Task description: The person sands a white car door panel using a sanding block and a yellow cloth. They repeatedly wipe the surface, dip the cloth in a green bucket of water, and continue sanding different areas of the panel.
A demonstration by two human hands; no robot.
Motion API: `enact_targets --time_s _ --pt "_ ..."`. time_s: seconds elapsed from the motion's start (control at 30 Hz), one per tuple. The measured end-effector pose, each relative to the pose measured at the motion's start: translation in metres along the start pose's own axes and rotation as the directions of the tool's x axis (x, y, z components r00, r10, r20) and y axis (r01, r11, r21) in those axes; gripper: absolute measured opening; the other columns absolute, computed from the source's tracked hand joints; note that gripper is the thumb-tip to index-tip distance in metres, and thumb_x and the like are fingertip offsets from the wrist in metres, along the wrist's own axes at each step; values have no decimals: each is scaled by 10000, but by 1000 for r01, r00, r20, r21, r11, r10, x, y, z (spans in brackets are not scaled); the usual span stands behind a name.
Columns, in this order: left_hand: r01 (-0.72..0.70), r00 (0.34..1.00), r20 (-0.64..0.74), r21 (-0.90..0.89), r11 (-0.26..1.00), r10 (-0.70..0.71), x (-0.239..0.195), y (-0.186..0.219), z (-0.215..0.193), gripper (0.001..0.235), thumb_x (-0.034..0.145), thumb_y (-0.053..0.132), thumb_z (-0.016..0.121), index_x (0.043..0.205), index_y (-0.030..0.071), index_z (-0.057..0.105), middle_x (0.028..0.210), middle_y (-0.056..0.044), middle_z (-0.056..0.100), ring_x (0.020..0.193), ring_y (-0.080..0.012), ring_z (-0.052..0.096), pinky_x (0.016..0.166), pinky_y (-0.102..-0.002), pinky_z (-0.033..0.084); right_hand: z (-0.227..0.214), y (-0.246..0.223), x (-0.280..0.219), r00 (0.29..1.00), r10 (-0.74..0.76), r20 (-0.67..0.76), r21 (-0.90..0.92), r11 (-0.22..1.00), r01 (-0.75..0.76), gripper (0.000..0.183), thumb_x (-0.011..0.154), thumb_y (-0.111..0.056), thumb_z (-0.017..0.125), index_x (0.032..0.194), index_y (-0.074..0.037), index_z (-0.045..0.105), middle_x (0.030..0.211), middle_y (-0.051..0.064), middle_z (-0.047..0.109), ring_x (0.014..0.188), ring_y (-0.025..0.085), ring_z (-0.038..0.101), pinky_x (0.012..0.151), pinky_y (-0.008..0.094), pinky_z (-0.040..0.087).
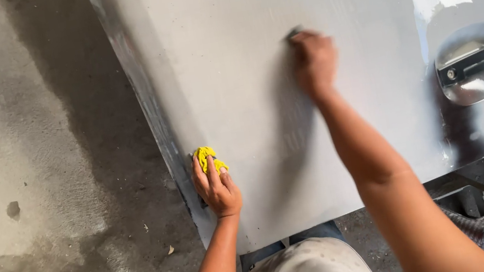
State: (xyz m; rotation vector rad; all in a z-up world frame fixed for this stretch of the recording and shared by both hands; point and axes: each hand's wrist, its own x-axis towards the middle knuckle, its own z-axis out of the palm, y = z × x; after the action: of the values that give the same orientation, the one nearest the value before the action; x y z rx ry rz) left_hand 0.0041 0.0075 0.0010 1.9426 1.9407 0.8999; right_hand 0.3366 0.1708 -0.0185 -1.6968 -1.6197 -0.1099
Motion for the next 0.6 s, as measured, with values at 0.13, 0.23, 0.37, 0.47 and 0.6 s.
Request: enact_targets --time_s 0.13,0.23,0.37,0.47,0.6 --pt "19 1000 8 12 1000 -19 -1 -4 5 441 1005 169 559 1415 11 595 1593 -231 413 1442 -443 418 1201 -549 322 23 -27 25 950 295 -108 -198 930 -311 180 881 -46 700 1055 -75 731 1147 134 720 1028 365 602 840 478 452" --pt "-9 1000 -12 16 1000 9 -2 -10 7 454 1001 176 560 1420 5 591 1594 -226 411 1450 -435 422 1209 -556 320 82 -95 5 996 92 16 89 992 -93 253 937 -23 620 1169 -91 695 1260 97 671 1153 323 593 1004 447 476" --pt "-19 1000 22 -15 1000 20 -3 -10 7 467 998 175 557 1433 5 569 1599 -248 397 1450 -452 411 1205 -555 317 71 -185 -22 866 -216 451 259 960 104 340 957 -99 540 1268 -137 671 1365 62 627 1195 279 571 1028 410 448" --pt "-55 998 39 -41 998 57 -2 -14 0 474 1004 172 560 1449 7 552 1605 -254 385 1451 -458 404 1204 -552 312 19 -166 -46 819 -223 528 280 957 80 329 971 -175 580 1288 -132 658 1372 50 609 1210 284 559 1029 417 439" --pt "-144 983 106 -44 989 148 1 -23 -12 526 989 188 582 1480 10 517 1622 -267 340 1472 -466 363 1201 -540 299 -57 -61 -83 937 -15 349 60 998 -7 305 938 -105 619 1218 -171 720 1325 79 668 1202 329 612 1024 467 467"
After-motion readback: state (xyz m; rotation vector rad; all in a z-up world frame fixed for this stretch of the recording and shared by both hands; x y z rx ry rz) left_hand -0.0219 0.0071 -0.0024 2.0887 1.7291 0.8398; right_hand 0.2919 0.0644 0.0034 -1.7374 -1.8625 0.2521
